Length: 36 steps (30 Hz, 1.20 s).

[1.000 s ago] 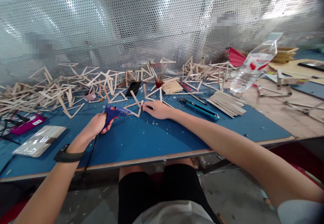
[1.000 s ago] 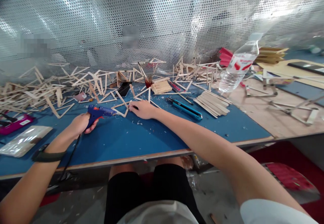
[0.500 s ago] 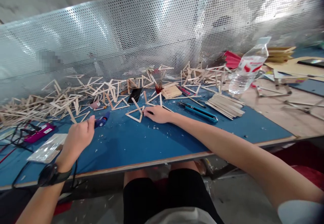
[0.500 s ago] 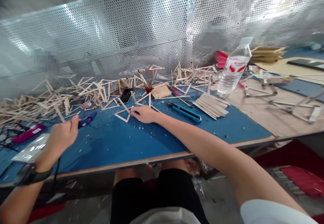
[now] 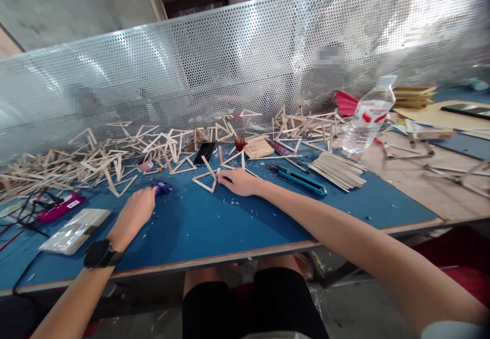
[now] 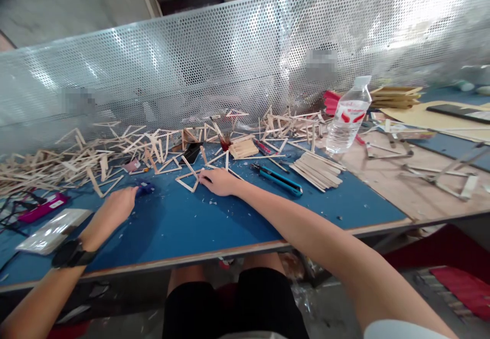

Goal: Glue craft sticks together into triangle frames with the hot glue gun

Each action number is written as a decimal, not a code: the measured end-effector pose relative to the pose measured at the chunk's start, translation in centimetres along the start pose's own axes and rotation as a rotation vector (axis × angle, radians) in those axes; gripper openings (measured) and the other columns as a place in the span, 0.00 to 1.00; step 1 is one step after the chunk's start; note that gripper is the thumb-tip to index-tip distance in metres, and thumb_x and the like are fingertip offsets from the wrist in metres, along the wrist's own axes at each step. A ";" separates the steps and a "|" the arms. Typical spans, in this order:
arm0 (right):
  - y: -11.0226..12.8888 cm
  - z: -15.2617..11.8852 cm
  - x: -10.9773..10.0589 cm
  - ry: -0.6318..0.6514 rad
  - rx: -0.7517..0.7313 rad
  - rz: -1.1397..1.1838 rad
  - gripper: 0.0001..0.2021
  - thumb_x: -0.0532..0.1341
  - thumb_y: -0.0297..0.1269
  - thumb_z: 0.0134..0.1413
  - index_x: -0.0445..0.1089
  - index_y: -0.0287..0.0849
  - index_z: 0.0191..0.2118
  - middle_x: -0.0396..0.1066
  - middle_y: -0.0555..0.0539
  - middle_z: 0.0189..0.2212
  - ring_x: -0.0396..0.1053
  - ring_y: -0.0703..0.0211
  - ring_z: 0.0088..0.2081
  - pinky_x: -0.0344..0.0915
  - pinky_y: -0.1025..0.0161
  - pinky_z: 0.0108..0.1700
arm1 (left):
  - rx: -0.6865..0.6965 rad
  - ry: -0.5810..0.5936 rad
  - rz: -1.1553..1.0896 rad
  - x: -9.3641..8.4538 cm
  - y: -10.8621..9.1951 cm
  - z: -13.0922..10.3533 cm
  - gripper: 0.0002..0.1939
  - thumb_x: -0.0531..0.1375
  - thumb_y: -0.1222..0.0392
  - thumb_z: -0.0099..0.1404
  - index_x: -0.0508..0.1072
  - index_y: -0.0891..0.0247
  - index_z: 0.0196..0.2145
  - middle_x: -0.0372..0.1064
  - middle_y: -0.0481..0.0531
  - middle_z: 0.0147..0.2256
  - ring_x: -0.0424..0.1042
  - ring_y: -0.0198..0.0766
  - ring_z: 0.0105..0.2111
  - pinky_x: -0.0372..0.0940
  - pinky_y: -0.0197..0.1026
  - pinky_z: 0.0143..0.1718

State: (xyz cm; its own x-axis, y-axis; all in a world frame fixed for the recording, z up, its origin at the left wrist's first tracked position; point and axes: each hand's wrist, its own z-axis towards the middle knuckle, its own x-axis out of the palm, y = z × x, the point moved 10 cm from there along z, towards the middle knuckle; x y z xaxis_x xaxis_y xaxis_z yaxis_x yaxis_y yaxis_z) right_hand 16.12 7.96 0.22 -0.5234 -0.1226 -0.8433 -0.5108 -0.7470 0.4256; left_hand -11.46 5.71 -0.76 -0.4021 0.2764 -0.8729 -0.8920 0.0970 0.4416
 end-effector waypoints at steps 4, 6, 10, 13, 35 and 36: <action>0.2 0.0 -0.9 -0.056 -0.001 0.008 0.13 0.53 0.39 0.73 0.74 0.43 0.47 0.78 0.45 0.40 0.72 0.58 0.34 0.58 0.64 0.37 | -0.030 0.036 0.014 -1.0 0.8 -0.1 0.28 0.39 0.63 0.75 0.78 0.72 0.36 0.77 0.71 0.35 0.78 0.57 0.38 0.67 0.51 0.42; 0.3 0.0 -1.6 -0.110 -0.018 0.023 0.13 0.54 0.38 0.72 0.75 0.42 0.45 0.79 0.45 0.38 0.72 0.59 0.33 0.58 0.65 0.37 | -0.080 -0.025 -0.026 -3.5 0.9 -0.1 0.25 0.42 0.63 0.74 0.79 0.70 0.37 0.78 0.69 0.36 0.78 0.58 0.39 0.67 0.52 0.44; 0.3 -0.1 -2.4 -0.147 -0.033 0.089 0.13 0.56 0.36 0.69 0.78 0.42 0.42 0.80 0.46 0.38 0.72 0.60 0.32 0.59 0.66 0.35 | 0.084 -0.165 -0.368 -9.9 -3.8 1.0 0.21 0.47 0.59 0.74 0.79 0.66 0.48 0.79 0.62 0.48 0.77 0.53 0.48 0.66 0.48 0.51; 0.1 -0.4 -2.8 -0.145 -0.023 0.123 0.13 0.57 0.35 0.68 0.79 0.41 0.39 0.80 0.48 0.34 0.72 0.62 0.30 0.59 0.66 0.34 | 0.255 -0.093 -0.644 -12.1 -8.6 2.7 0.20 0.50 0.54 0.74 0.81 0.60 0.46 0.80 0.56 0.46 0.78 0.47 0.44 0.68 0.43 0.46; 2.2 -0.6 -1.6 -0.058 0.046 0.194 0.15 0.58 0.45 0.65 0.79 0.41 0.37 0.57 0.56 0.18 0.52 0.67 0.22 0.49 0.66 0.27 | 0.403 0.203 -1.355 -8.2 -13.6 4.9 0.19 0.58 0.45 0.70 0.77 0.65 0.37 0.75 0.52 0.31 0.63 0.31 0.22 0.60 0.35 0.25; 2.3 -0.6 -1.6 -0.056 0.058 0.184 0.15 0.58 0.44 0.65 0.79 0.41 0.37 0.56 0.56 0.18 0.51 0.67 0.22 0.49 0.66 0.27 | 0.397 0.206 -1.344 -8.1 -13.6 4.9 0.19 0.58 0.45 0.70 0.77 0.65 0.37 0.74 0.51 0.29 0.63 0.31 0.21 0.58 0.35 0.24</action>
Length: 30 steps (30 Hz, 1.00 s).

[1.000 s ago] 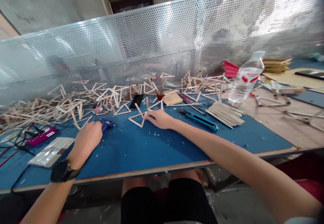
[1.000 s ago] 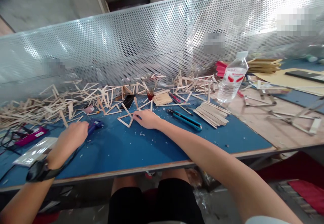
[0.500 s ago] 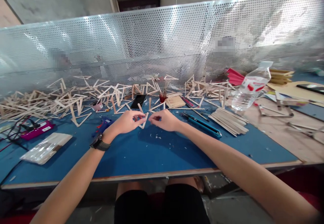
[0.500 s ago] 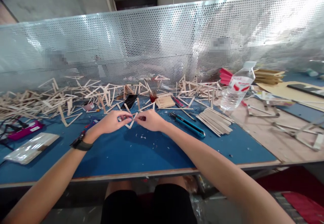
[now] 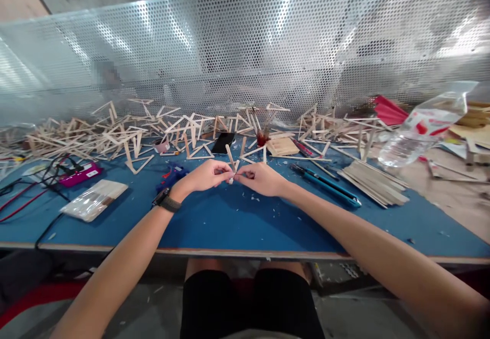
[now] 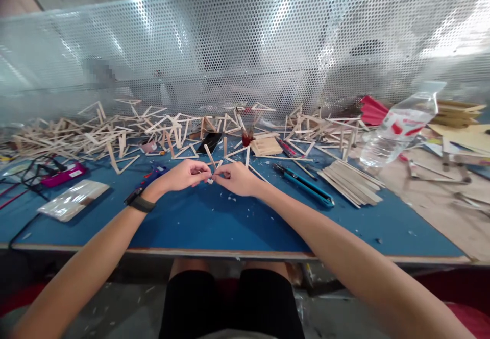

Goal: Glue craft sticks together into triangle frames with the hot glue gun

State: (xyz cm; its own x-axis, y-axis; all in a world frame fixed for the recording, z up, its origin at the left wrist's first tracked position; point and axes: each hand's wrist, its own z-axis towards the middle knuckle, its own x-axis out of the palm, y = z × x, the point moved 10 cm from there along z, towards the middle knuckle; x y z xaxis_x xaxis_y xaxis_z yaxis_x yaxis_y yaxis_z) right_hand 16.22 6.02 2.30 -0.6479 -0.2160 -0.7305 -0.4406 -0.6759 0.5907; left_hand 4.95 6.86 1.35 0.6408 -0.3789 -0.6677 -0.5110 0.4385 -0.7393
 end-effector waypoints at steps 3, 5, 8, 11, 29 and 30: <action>0.1 0.0 0.1 0.003 0.021 -0.014 0.14 0.58 0.43 0.65 0.79 0.41 0.38 0.58 0.56 0.18 0.52 0.67 0.22 0.48 0.65 0.27 | -0.024 0.012 0.029 0.0 0.3 -0.1 0.19 0.58 0.45 0.70 0.77 0.65 0.37 0.71 0.49 0.25 0.62 0.31 0.20 0.56 0.35 0.23; 0.0 0.1 0.1 -0.001 0.028 -0.013 0.14 0.58 0.43 0.65 0.79 0.41 0.38 0.60 0.55 0.19 0.53 0.67 0.22 0.49 0.65 0.28 | -0.023 0.003 0.063 -0.3 0.5 0.0 0.18 0.58 0.46 0.70 0.77 0.65 0.37 0.72 0.51 0.27 0.65 0.32 0.22 0.58 0.36 0.25; -0.6 0.1 0.2 -0.002 0.039 -0.020 0.14 0.57 0.44 0.66 0.79 0.42 0.38 0.63 0.54 0.20 0.55 0.66 0.22 0.50 0.65 0.28 | 0.010 -0.115 0.194 -1.8 0.8 0.0 0.15 0.57 0.51 0.70 0.78 0.64 0.38 0.77 0.54 0.34 0.72 0.38 0.30 0.63 0.38 0.32; -1.3 0.2 0.3 -0.007 0.027 -0.054 0.15 0.58 0.44 0.66 0.78 0.43 0.37 0.65 0.53 0.21 0.57 0.65 0.22 0.51 0.65 0.28 | -0.014 -0.178 0.388 -2.7 1.9 -0.2 0.12 0.57 0.58 0.69 0.79 0.63 0.44 0.78 0.55 0.38 0.73 0.39 0.33 0.63 0.39 0.34; -0.7 -0.1 0.2 0.039 -0.104 -0.094 0.12 0.59 0.41 0.66 0.80 0.44 0.39 0.79 0.46 0.36 0.72 0.58 0.34 0.63 0.63 0.36 | 0.029 -0.034 0.453 -2.0 2.8 -0.4 0.13 0.53 0.59 0.72 0.78 0.61 0.42 0.76 0.56 0.43 0.74 0.41 0.38 0.65 0.40 0.39; -0.7 -0.1 0.2 0.039 -0.104 -0.096 0.12 0.59 0.41 0.65 0.80 0.44 0.39 0.79 0.46 0.36 0.72 0.58 0.33 0.62 0.63 0.36 | 0.041 -0.039 0.455 -2.0 2.8 -0.3 0.13 0.53 0.59 0.72 0.78 0.61 0.42 0.75 0.56 0.44 0.74 0.41 0.39 0.65 0.40 0.40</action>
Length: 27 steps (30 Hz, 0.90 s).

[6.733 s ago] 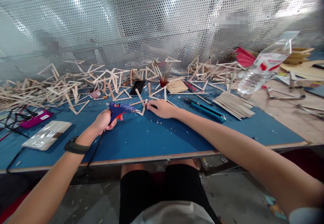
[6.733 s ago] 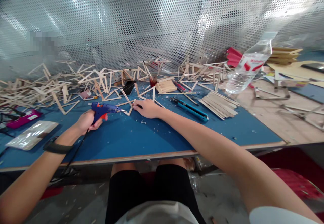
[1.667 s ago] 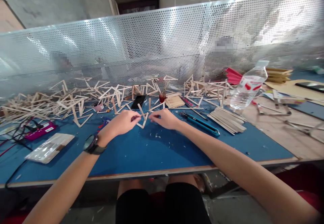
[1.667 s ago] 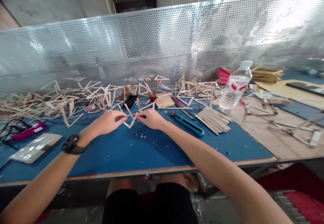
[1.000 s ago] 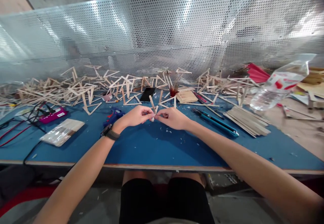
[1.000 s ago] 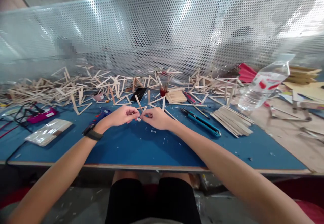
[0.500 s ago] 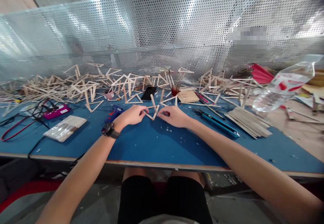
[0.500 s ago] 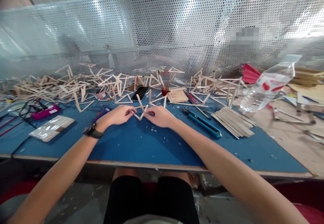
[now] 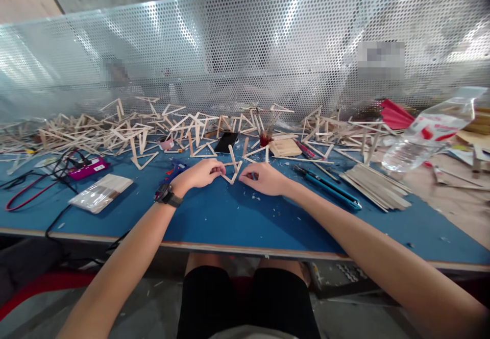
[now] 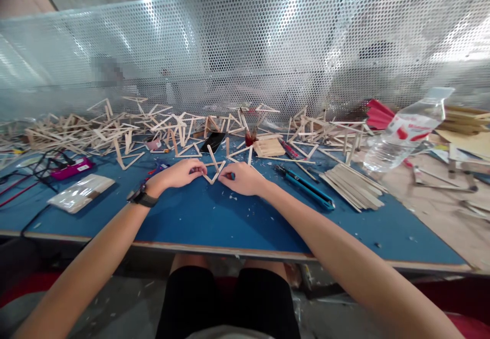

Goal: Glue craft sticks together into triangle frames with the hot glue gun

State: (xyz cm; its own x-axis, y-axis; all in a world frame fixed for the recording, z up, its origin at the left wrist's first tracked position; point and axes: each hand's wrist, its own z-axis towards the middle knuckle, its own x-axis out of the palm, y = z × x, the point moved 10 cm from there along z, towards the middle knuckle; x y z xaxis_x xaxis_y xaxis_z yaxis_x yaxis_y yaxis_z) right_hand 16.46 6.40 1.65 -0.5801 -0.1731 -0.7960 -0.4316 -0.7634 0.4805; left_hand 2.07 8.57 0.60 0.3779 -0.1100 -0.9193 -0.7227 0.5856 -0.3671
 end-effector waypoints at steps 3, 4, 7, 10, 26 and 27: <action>-0.3 0.1 0.3 0.014 0.015 -0.011 0.12 0.59 0.41 0.65 0.80 0.44 0.39 0.79 0.46 0.35 0.72 0.59 0.33 0.62 0.63 0.35 | 0.032 -0.012 0.005 0.1 -0.2 0.2 0.14 0.52 0.58 0.73 0.77 0.61 0.42 0.73 0.57 0.44 0.74 0.42 0.41 0.66 0.41 0.43; -0.4 0.1 0.3 0.018 0.023 -0.014 0.12 0.59 0.41 0.65 0.80 0.44 0.39 0.79 0.46 0.35 0.71 0.59 0.32 0.62 0.63 0.35 | 0.043 -0.014 0.009 0.1 -0.3 0.3 0.14 0.52 0.58 0.73 0.77 0.61 0.42 0.73 0.57 0.44 0.73 0.42 0.42 0.66 0.42 0.45; -0.7 0.1 0.4 0.020 0.038 -0.025 0.13 0.58 0.41 0.66 0.80 0.45 0.40 0.79 0.47 0.34 0.71 0.59 0.32 0.61 0.63 0.35 | 0.056 -0.021 0.007 0.1 -0.5 0.5 0.14 0.51 0.59 0.74 0.76 0.61 0.42 0.72 0.57 0.44 0.73 0.43 0.44 0.65 0.43 0.48; -1.0 0.2 0.4 0.010 0.062 -0.032 0.13 0.57 0.41 0.66 0.79 0.45 0.39 0.79 0.49 0.33 0.70 0.60 0.31 0.59 0.64 0.34 | 0.053 -0.027 -0.015 0.2 -0.6 0.8 0.13 0.51 0.60 0.74 0.76 0.62 0.42 0.71 0.57 0.44 0.72 0.43 0.44 0.65 0.44 0.50; -0.6 0.2 0.3 0.007 0.094 0.064 0.12 0.56 0.38 0.65 0.78 0.43 0.40 0.77 0.49 0.31 0.67 0.62 0.29 0.57 0.65 0.33 | 0.075 -0.080 -0.131 -0.6 -3.9 0.4 0.13 0.57 0.55 0.70 0.79 0.63 0.41 0.78 0.55 0.39 0.73 0.41 0.36 0.64 0.40 0.38; -0.5 0.2 0.4 0.009 0.093 0.060 0.13 0.56 0.39 0.65 0.78 0.43 0.40 0.76 0.50 0.30 0.66 0.62 0.28 0.56 0.65 0.32 | 0.077 -0.060 -0.154 -0.5 -4.2 0.3 0.14 0.57 0.53 0.70 0.80 0.63 0.40 0.78 0.54 0.38 0.73 0.40 0.35 0.63 0.40 0.36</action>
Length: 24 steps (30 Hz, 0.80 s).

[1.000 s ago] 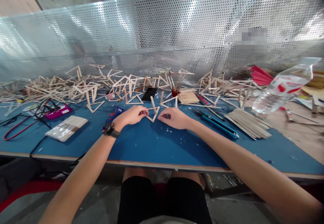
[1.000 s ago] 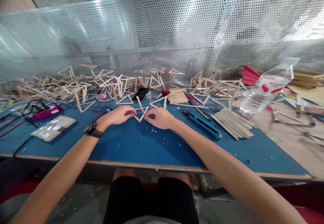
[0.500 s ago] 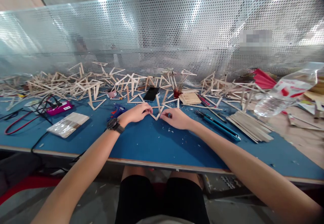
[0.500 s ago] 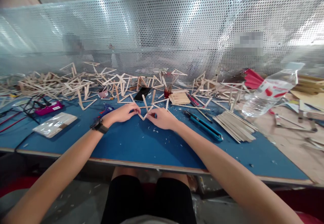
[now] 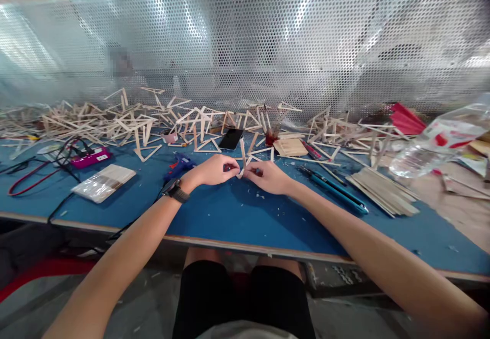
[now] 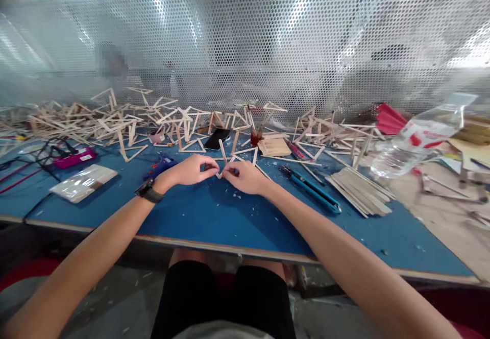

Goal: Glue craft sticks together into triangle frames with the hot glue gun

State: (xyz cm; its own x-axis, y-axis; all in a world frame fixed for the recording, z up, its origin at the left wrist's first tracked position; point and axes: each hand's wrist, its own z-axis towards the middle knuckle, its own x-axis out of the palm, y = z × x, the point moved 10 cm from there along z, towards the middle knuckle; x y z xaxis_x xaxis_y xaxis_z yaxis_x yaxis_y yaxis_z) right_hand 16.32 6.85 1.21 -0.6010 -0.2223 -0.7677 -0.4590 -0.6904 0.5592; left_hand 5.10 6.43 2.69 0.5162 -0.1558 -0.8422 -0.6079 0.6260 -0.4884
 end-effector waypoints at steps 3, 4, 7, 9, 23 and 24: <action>0.1 0.1 -0.1 -0.017 -0.007 -0.009 0.12 0.57 0.40 0.65 0.77 0.41 0.39 0.72 0.51 0.26 0.63 0.63 0.26 0.55 0.65 0.32 | -0.003 0.041 -0.022 0.2 -0.4 0.0 0.15 0.58 0.51 0.70 0.80 0.64 0.39 0.79 0.53 0.36 0.72 0.38 0.31 0.61 0.39 0.34; 0.2 0.1 -0.1 -0.024 -0.013 -0.007 0.12 0.57 0.40 0.65 0.76 0.41 0.38 0.71 0.51 0.25 0.63 0.64 0.26 0.54 0.65 0.32 | -0.006 0.050 -0.022 0.3 -0.5 0.0 0.15 0.58 0.52 0.69 0.80 0.64 0.39 0.79 0.53 0.35 0.71 0.38 0.31 0.60 0.38 0.33; 0.4 0.1 -0.1 -0.030 -0.026 0.011 0.12 0.56 0.40 0.65 0.76 0.41 0.37 0.68 0.52 0.24 0.61 0.64 0.25 0.53 0.66 0.31 | -0.017 0.063 -0.029 0.5 -0.4 0.0 0.15 0.58 0.53 0.69 0.80 0.65 0.37 0.78 0.54 0.34 0.70 0.38 0.30 0.60 0.38 0.33; 0.7 0.1 -0.1 -0.026 -0.023 0.016 0.12 0.56 0.40 0.64 0.76 0.41 0.37 0.68 0.52 0.24 0.61 0.64 0.25 0.53 0.66 0.31 | -0.028 0.060 -0.062 0.5 -0.3 0.1 0.14 0.59 0.53 0.68 0.80 0.65 0.38 0.78 0.53 0.34 0.70 0.38 0.31 0.60 0.38 0.33; 0.8 0.2 -0.3 -0.035 0.013 0.026 0.12 0.57 0.40 0.63 0.77 0.40 0.38 0.69 0.52 0.24 0.60 0.65 0.25 0.52 0.65 0.32 | -0.141 0.058 -0.222 1.1 1.7 -0.1 0.17 0.59 0.48 0.68 0.78 0.65 0.40 0.77 0.55 0.36 0.72 0.39 0.33 0.64 0.37 0.35; 0.8 0.2 -0.3 -0.038 0.010 0.027 0.12 0.57 0.40 0.64 0.77 0.40 0.38 0.69 0.52 0.24 0.61 0.64 0.25 0.52 0.65 0.32 | -0.140 0.065 -0.204 1.1 1.6 -0.1 0.16 0.59 0.48 0.68 0.78 0.65 0.39 0.76 0.54 0.35 0.72 0.38 0.32 0.63 0.37 0.34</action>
State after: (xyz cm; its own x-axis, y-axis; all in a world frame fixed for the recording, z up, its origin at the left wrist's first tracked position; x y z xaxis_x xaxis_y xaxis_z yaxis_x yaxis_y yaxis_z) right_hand 16.00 6.46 1.93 -0.6376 -0.2145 -0.7399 -0.4483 -0.6778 0.5828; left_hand 4.59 7.21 0.95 0.5995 -0.3194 -0.7339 -0.5755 0.4651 -0.6726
